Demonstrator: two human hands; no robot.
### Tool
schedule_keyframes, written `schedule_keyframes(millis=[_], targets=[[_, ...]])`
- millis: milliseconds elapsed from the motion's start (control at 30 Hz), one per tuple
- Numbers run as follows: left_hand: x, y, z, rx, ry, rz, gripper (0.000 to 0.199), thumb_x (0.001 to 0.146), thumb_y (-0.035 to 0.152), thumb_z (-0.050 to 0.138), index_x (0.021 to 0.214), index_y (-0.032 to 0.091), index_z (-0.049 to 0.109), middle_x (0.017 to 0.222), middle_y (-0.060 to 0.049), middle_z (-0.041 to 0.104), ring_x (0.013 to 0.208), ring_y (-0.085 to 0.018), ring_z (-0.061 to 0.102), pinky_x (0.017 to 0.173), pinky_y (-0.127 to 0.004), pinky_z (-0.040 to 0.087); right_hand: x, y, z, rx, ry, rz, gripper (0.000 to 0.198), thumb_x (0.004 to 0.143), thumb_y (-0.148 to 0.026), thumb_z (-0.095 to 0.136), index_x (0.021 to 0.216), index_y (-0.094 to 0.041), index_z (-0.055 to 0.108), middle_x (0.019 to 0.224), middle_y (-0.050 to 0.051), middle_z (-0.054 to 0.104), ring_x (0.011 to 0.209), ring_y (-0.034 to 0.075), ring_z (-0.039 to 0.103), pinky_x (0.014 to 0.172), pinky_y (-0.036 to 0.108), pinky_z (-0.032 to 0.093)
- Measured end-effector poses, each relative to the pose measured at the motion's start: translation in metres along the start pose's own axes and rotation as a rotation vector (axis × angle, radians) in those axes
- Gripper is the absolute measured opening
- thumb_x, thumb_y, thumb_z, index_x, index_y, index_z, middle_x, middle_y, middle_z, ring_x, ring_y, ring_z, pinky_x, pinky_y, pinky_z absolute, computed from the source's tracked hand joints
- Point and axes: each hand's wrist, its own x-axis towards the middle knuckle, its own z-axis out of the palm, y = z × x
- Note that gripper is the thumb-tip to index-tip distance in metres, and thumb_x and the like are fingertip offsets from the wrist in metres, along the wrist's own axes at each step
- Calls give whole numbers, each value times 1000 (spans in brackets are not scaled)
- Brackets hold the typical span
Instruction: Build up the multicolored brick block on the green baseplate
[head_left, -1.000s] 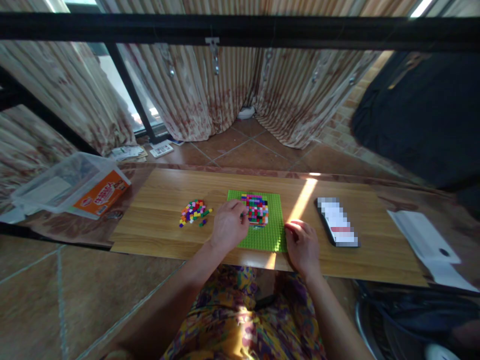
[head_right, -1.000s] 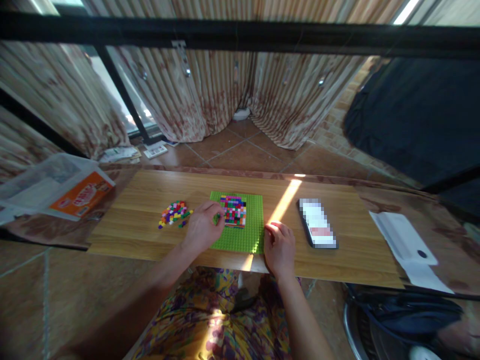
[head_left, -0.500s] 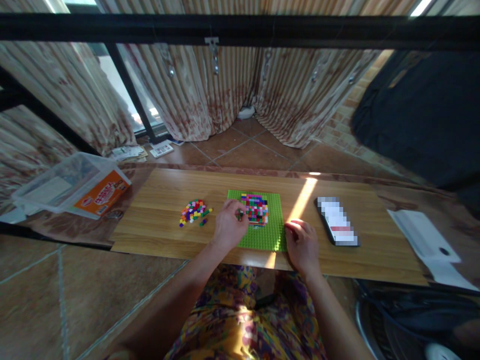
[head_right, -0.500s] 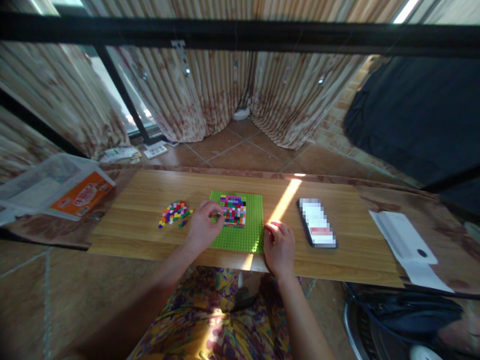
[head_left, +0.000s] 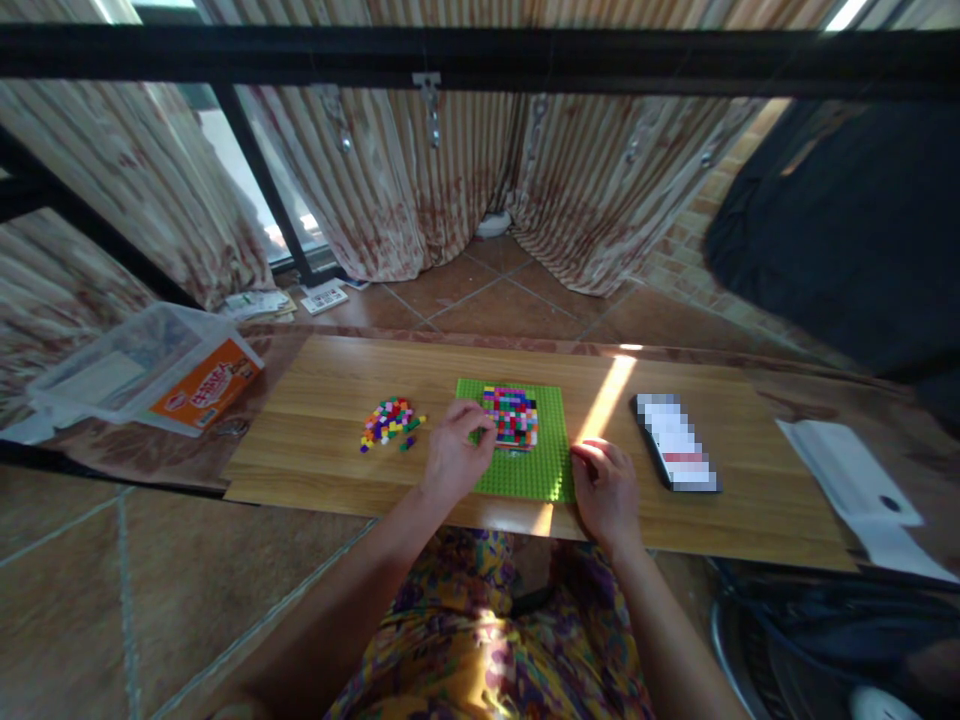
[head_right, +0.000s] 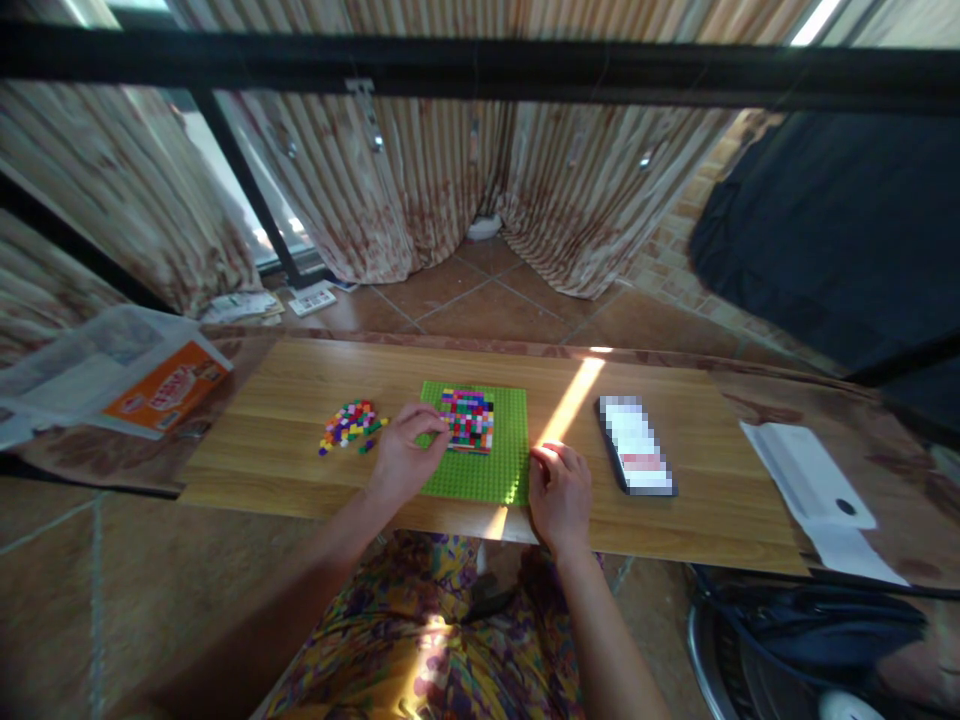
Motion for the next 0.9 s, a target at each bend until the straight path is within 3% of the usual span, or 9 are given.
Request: schedule_keyframes(millis=[233, 700, 900], targets=[[-5, 1, -2, 41, -4, 46, 7, 83, 19, 61, 77, 20, 64, 90, -3, 61, 87, -14, 60, 81, -27, 48, 0, -1, -1, -11, 0, -3, 20, 88, -27, 49, 92, -20, 67, 103, 7, 65, 97, 22, 54, 87, 39, 45], [1, -2, 12, -238, 76, -360, 9, 71, 9, 62, 69, 18, 61, 76, 1, 58, 67, -11, 53, 63, -23, 44, 0, -2, -1, -20, -9, 5, 21, 88, -27, 49, 92, -20, 68, 103, 8, 64, 97, 22, 54, 87, 40, 44], [2, -5, 15, -298, 78, -374, 9, 69, 8, 61, 67, 17, 61, 73, 2, 56, 64, -10, 50, 60, -22, 41, 0, 0, 0, -8, 3, 0, 20, 87, -28, 50, 91, -20, 68, 103, 8, 65, 96, 22, 55, 87, 39, 45]])
